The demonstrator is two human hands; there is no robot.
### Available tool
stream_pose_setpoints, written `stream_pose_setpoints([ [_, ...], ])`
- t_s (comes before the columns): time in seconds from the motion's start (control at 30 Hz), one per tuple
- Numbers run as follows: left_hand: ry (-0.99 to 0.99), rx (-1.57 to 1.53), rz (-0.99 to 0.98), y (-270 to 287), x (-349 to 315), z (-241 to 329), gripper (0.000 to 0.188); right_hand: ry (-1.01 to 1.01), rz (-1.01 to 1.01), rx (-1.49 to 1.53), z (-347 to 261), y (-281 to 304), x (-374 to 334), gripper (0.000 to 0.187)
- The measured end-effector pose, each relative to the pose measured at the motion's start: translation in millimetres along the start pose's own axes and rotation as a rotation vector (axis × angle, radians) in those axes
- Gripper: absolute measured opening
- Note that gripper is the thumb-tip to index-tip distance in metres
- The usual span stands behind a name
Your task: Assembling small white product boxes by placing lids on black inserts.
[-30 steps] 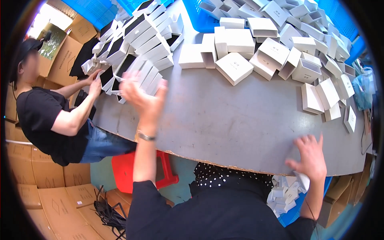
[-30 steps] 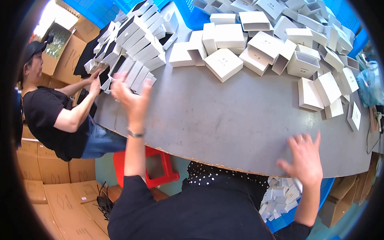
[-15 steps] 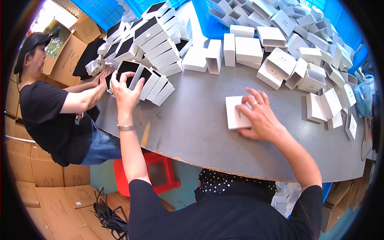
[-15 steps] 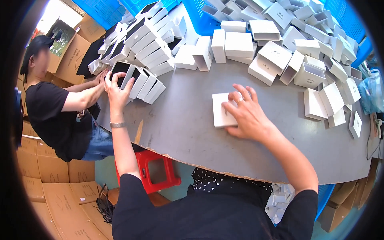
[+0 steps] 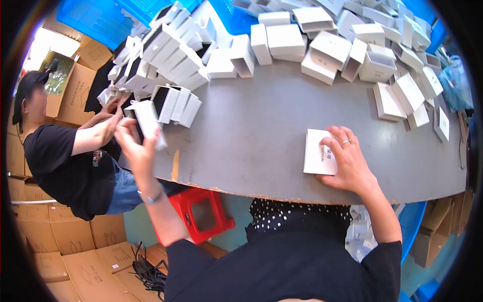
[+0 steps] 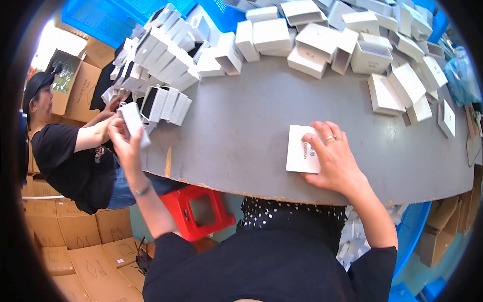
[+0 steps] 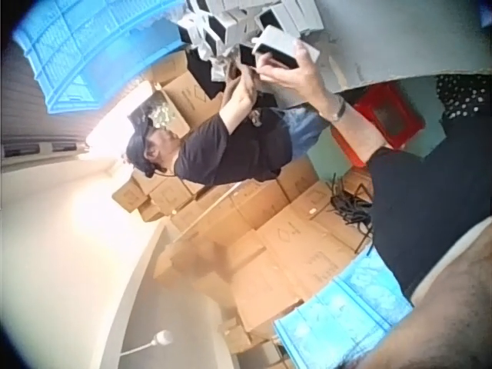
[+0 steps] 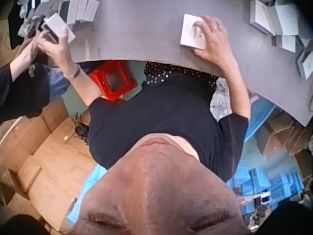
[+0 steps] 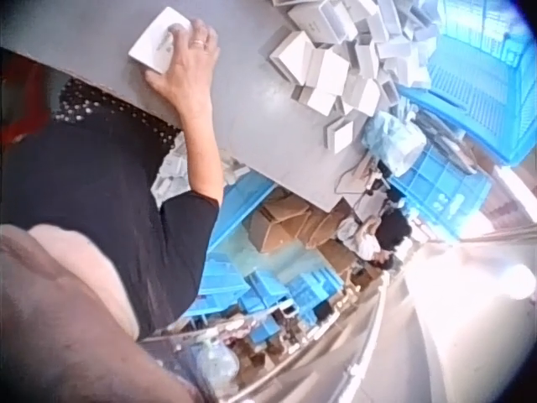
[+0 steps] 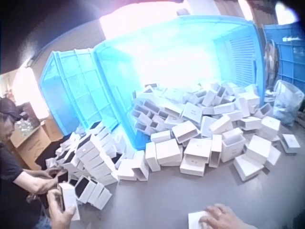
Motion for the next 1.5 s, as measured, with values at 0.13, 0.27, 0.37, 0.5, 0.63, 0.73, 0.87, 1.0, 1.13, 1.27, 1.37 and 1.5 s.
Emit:
stream_pose_setpoints([
  [0.13, -0.118, 0.405, -0.454, -133.1, -106.4, 98.0, 0.075, 0.060, 0.041, -0.012, -21.5, -14.8, -3.5, 0.071],
  [0.27, 0.118, 0.364, -0.574, -168.5, -120.5, 119.7, 0.081, 0.033, 0.077, -0.003, -38.3, -25.9, -1.0, 0.072],
  [0.37, 0.235, 0.234, -0.761, -160.8, -111.5, 122.1, 0.078, -0.004, 0.133, -0.006, -31.3, -30.3, -11.2, 0.070],
  [0.5, -0.103, 0.092, -1.095, -125.7, -105.7, 113.8, 0.125, 0.042, 0.129, 0.034, -18.7, -20.1, -10.5, 0.069],
  [0.63, -0.599, 0.343, -0.840, -135.1, -102.4, 127.3, 0.131, 0.107, 0.112, 0.057, -10.3, -17.0, -5.5, 0.070],
  [0.73, -0.529, 0.049, -0.971, -154.0, -106.7, 103.9, 0.116, 0.202, 0.117, 0.093, -5.8, -13.5, 0.2, 0.071],
  [0.87, -0.418, -0.093, -0.961, -168.0, -116.4, 104.3, 0.109, 0.206, 0.088, 0.134, -5.9, -13.0, -8.4, 0.071],
  [1.0, -0.325, -0.074, -0.854, -178.2, -134.0, 110.8, 0.108, 0.054, 0.240, 0.155, -20.5, -30.5, -18.0, 0.069],
  [1.13, -0.197, -0.500, -1.034, -172.6, -137.0, 106.9, 0.127, 0.096, 0.180, 0.158, -29.3, -36.8, -12.0, 0.070],
  [1.27, -0.086, -0.721, -0.832, -195.6, -161.8, 134.7, 0.121, 0.160, 0.137, 0.164, -37.1, -34.9, -4.0, 0.073],
  [1.37, -0.117, -0.726, -0.701, -196.7, -168.9, 131.3, 0.118, 0.112, 0.141, 0.081, -46.2, -27.5, -13.7, 0.074],
  [1.5, -0.411, 0.145, -0.315, -145.7, -99.6, 96.3, 0.070, -0.136, -0.013, -0.141, -24.3, 18.4, -53.2, 0.070],
])
Point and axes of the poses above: each hand's wrist, its own x-axis towards the middle knuckle, its own y-axis out of the back of the hand, z = x × y, the point moved 2 cm from there along x, towards the middle knuckle, and after that the axes turned 2 degrees about -y, right-handed, at the moved point
